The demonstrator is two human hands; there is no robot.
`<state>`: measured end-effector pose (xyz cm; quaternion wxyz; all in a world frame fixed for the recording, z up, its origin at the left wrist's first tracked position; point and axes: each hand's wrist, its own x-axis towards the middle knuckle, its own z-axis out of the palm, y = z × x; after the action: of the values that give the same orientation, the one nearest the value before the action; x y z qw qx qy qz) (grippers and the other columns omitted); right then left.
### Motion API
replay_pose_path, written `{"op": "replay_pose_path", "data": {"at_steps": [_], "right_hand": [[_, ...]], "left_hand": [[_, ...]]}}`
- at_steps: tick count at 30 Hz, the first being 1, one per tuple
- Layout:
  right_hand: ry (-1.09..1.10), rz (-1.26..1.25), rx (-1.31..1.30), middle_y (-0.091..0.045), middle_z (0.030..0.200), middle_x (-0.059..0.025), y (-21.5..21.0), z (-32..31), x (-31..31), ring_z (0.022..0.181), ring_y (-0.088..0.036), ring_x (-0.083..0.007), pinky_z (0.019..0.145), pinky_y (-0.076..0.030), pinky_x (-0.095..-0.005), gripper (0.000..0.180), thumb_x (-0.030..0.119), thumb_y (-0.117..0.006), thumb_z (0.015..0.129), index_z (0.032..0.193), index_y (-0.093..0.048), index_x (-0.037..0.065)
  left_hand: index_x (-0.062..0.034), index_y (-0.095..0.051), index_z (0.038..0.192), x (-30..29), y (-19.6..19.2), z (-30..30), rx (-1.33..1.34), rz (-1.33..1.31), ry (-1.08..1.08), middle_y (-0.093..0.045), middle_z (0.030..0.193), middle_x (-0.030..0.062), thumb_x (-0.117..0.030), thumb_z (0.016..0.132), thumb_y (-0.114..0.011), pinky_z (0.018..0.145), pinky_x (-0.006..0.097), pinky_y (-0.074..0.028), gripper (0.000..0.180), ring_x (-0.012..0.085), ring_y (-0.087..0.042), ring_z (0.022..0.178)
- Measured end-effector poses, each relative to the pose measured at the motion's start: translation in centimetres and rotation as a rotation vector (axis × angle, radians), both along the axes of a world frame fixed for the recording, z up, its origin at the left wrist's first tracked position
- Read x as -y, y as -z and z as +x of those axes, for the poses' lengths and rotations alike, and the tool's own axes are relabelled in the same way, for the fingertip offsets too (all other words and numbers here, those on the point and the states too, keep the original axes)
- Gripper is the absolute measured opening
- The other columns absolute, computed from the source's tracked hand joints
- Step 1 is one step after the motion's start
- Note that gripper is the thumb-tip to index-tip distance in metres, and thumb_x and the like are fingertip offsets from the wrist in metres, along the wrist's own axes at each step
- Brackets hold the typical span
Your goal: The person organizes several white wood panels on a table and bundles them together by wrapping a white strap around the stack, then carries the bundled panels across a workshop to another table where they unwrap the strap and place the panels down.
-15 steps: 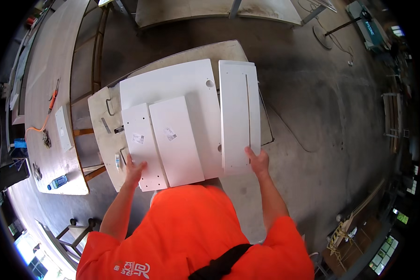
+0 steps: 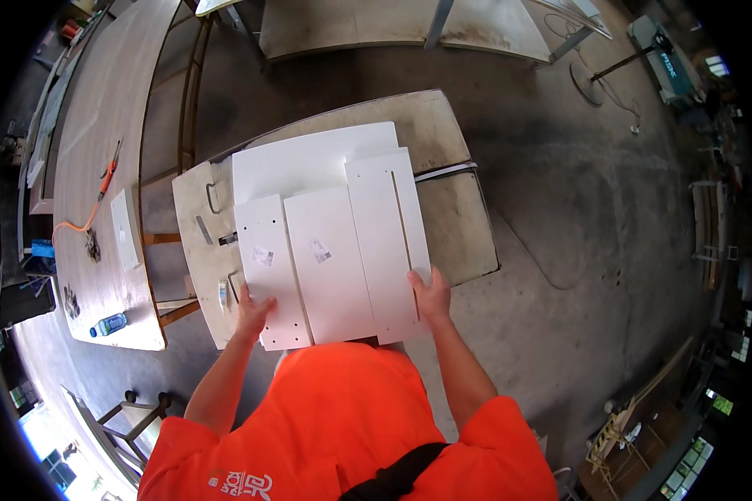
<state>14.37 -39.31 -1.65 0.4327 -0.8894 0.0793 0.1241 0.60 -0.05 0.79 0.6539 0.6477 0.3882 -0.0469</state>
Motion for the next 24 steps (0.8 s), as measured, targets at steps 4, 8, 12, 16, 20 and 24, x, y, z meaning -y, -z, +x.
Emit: {"op": "replay_pose_path", "data": {"at_steps": [4, 8, 12, 16, 20, 24], "right_hand": [[0.094, 0.223, -0.135, -0.069, 0.092, -0.0073, -0.3, 0.4, -0.2, 0.082, -0.064, -0.0162, 0.076, -0.051, -0.0329, 0.034, 0.027, -0.073, 0.085, 0.105, -0.064, 0.001], [0.101, 0.278, -0.151, -0.069, 0.093, -0.0097, -1.0, 0.8, -0.4, 0.084, -0.065, -0.0201, 0.077, -0.051, -0.0351, 0.039, 0.028, -0.075, 0.082, 0.106, -0.064, 0.000], [-0.122, -0.108, 0.080, -0.066, 0.098, -0.0145, -0.6, 0.0, -1.1, 0.089, -0.064, -0.0294, 0.080, -0.051, -0.0393, 0.045, 0.030, -0.076, 0.080, 0.109, -0.063, -0.001], [-0.114, -0.133, 0.240, -0.064, 0.095, -0.0145, -1.0, -0.7, -2.6, 0.086, -0.062, -0.0316, 0.078, -0.051, -0.0395, 0.036, 0.028, -0.075, 0.079, 0.105, -0.066, 0.005], [0.001, 0.077, 0.077, -0.067, 0.091, -0.0110, -1.0, -0.4, -1.9, 0.078, -0.064, -0.0220, 0.072, -0.051, -0.0347, 0.034, 0.023, -0.075, 0.080, 0.104, -0.066, 0.002], [0.137, 0.180, 0.017, -0.070, 0.089, -0.0089, 0.9, -0.4, 1.1, 0.076, -0.065, -0.0163, 0.071, -0.052, -0.0303, 0.030, 0.017, -0.075, 0.080, 0.101, -0.065, -0.001]], "left_hand": [[-0.0008, -0.032, 0.139, -0.1, 0.4, -0.5, 0.014, 0.038, 0.008, -0.053, 0.121, 0.0133, -0.002, 0.077, -0.070, 0.082, 0.035, -0.054, 0.073, 0.0224, -0.060, 0.103], [-0.0005, -0.032, 0.139, -0.3, 2.0, -1.5, 0.053, 0.075, -0.013, -0.052, 0.123, 0.0137, -0.002, 0.076, -0.071, 0.082, 0.035, -0.054, 0.074, 0.0212, -0.059, 0.104], [-0.0008, -0.032, 0.140, -0.2, -0.1, -0.4, 0.018, 0.064, -0.052, -0.055, 0.120, 0.0126, -0.002, 0.076, -0.071, 0.082, 0.034, -0.054, 0.075, 0.0207, -0.061, 0.100], [-0.0016, -0.035, 0.139, -1.4, -1.2, 0.1, -0.058, 0.014, -0.088, -0.059, 0.114, 0.0109, -0.002, 0.075, -0.072, 0.079, 0.033, -0.054, 0.074, 0.0204, -0.062, 0.095], [-0.0020, -0.038, 0.136, -1.9, 0.1, -0.2, -0.152, 0.110, -0.103, -0.060, 0.110, 0.0106, -0.002, 0.075, -0.072, 0.075, 0.032, -0.054, 0.070, 0.0192, -0.063, 0.091], [-0.0015, -0.041, 0.132, -1.8, -0.3, 0.0, -0.106, 0.059, -0.107, -0.061, 0.108, 0.0109, -0.003, 0.075, -0.072, 0.074, 0.032, -0.054, 0.065, 0.0188, -0.063, 0.089]]}}
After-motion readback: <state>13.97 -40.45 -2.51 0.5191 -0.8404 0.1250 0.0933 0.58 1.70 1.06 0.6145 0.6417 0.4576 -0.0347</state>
